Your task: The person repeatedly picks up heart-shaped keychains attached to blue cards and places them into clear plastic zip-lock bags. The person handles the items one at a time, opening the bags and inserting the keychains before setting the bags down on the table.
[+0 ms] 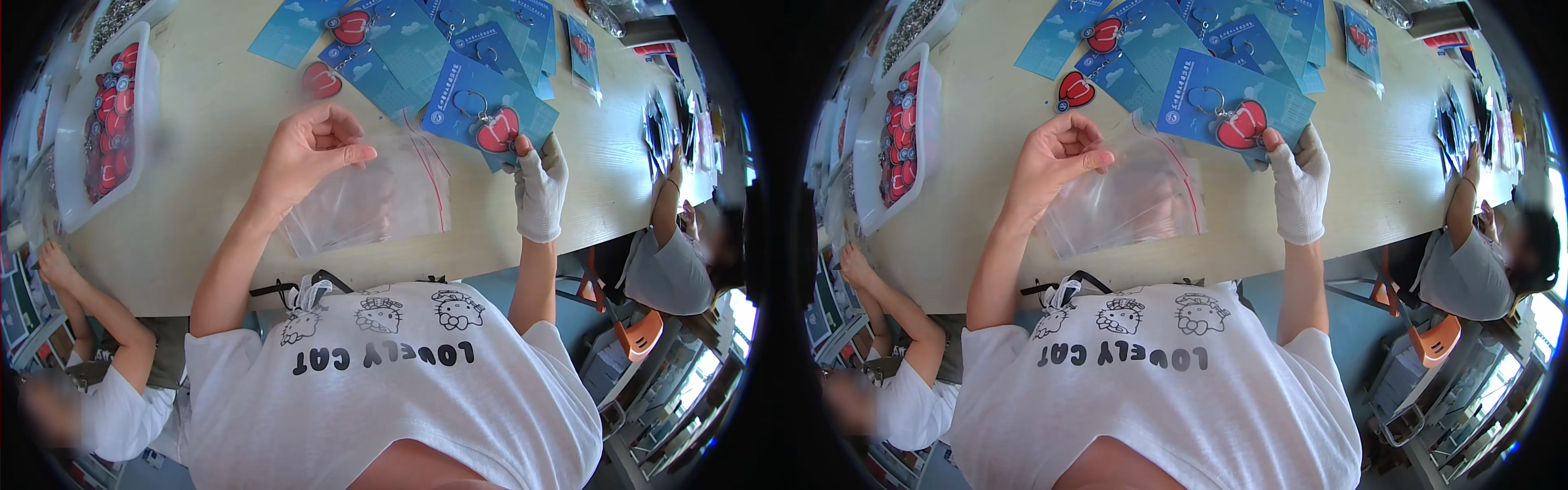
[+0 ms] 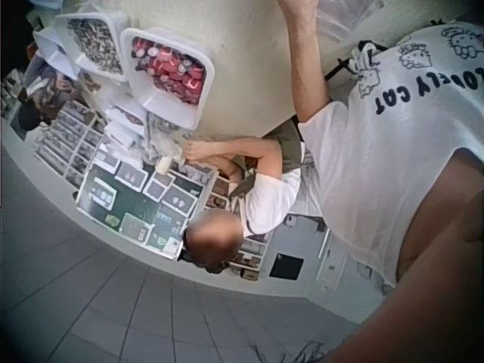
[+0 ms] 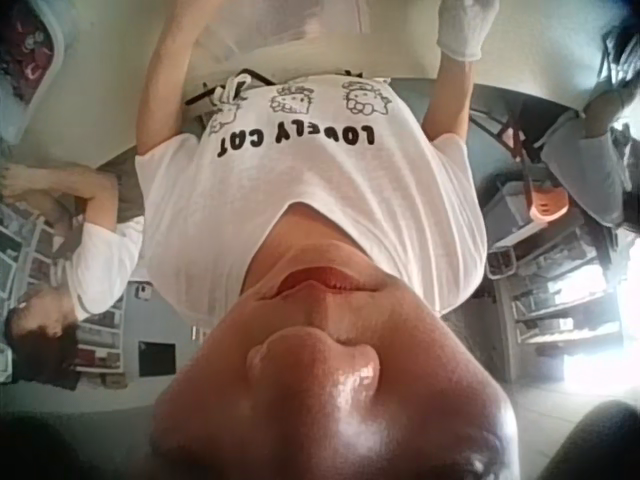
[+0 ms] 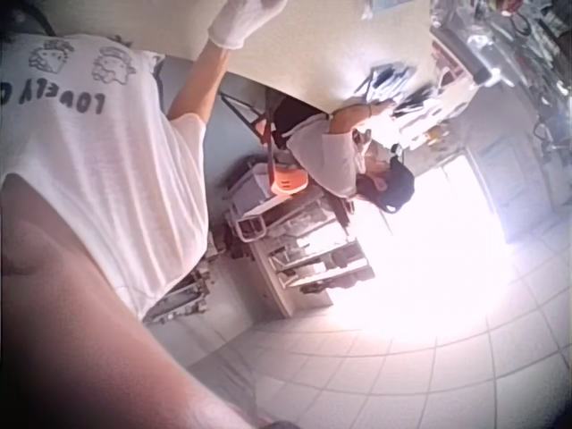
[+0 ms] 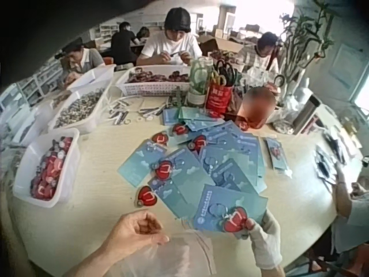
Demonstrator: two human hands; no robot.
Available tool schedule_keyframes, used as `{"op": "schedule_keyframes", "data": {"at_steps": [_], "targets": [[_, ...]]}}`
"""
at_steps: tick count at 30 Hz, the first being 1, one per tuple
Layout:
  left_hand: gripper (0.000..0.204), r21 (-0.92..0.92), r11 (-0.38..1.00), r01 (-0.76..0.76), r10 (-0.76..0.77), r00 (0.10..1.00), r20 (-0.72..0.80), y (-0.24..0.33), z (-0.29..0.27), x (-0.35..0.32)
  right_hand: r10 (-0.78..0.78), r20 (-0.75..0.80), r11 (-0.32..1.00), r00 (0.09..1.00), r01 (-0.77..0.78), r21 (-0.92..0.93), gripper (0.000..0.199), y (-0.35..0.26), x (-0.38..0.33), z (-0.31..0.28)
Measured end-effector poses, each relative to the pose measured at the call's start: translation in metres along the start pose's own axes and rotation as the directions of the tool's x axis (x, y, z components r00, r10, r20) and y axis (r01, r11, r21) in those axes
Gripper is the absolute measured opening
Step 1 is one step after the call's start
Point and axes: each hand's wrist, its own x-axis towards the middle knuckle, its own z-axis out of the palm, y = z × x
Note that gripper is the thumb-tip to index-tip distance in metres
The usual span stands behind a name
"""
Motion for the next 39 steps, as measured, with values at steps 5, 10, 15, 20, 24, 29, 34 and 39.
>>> {"op": "schedule_keyframes", "data": {"at_steps": [5, 10, 15, 20, 24, 29, 34, 39], "targets": [[0.024, 0.013, 1.0, -0.011, 0.011, 1.0, -0.002, 0.003, 0.001, 0.001, 0.044, 0.047, 0.999, 0.998, -0.044, -0.002, 0.037, -0.014, 0.001, 0.009], [0.026, -0.033, 0.999, -0.028, 0.028, 1.0, 0.004, 0.003, 0.003, 0.001, 0.089, 0.159, 0.993, 0.983, -0.075, -0.09, 0.038, -0.023, -0.002, 0.0], [0.026, 0.004, 1.0, -0.031, 0.031, 1.0, 0.007, 0.006, 0.005, 0.001, 0.141, 0.241, 0.97, 0.96, -0.085, -0.228, 0.037, -0.037, 0.004, -0.008], [0.025, 0.015, 0.996, -0.09, 0.088, 0.991, 0.098, -0.001, 0.014, 0.006, 0.28, 0.34, 0.908, 0.898, -0.133, -0.398, 0.039, -0.052, 0.01, -0.002], [0.023, 0.167, 0.976, -0.143, 0.116, 0.98, 0.161, -0.003, 0.018, 0.01, 0.273, 0.423, 0.927, 0.864, -0.12, -0.355, 0.041, -0.046, 0.014, 0.019], [0.022, 0.136, 0.991, -0.017, -0.015, 0.974, 0.227, -0.003, 0.003, 0.005, 0.318, 0.393, 0.899, 0.863, -0.143, -0.413, 0.042, -0.041, 0.017, 0.028], [0.028, 0.096, 0.993, 0.075, -0.102, 0.944, 0.313, -0.011, 0.002, 0.004, 0.302, 0.42, 0.926, 0.856, -0.16, -0.341, 0.042, -0.041, 0.009, 0.04], [0.036, 0.171, 0.984, 0.05, -0.105, 0.937, 0.334, 0.007, 0.013, 0.002, 0.385, 0.507, 0.845, 0.771, -0.075, -0.529, 0.041, -0.047, 0.013, 0.035]]}}
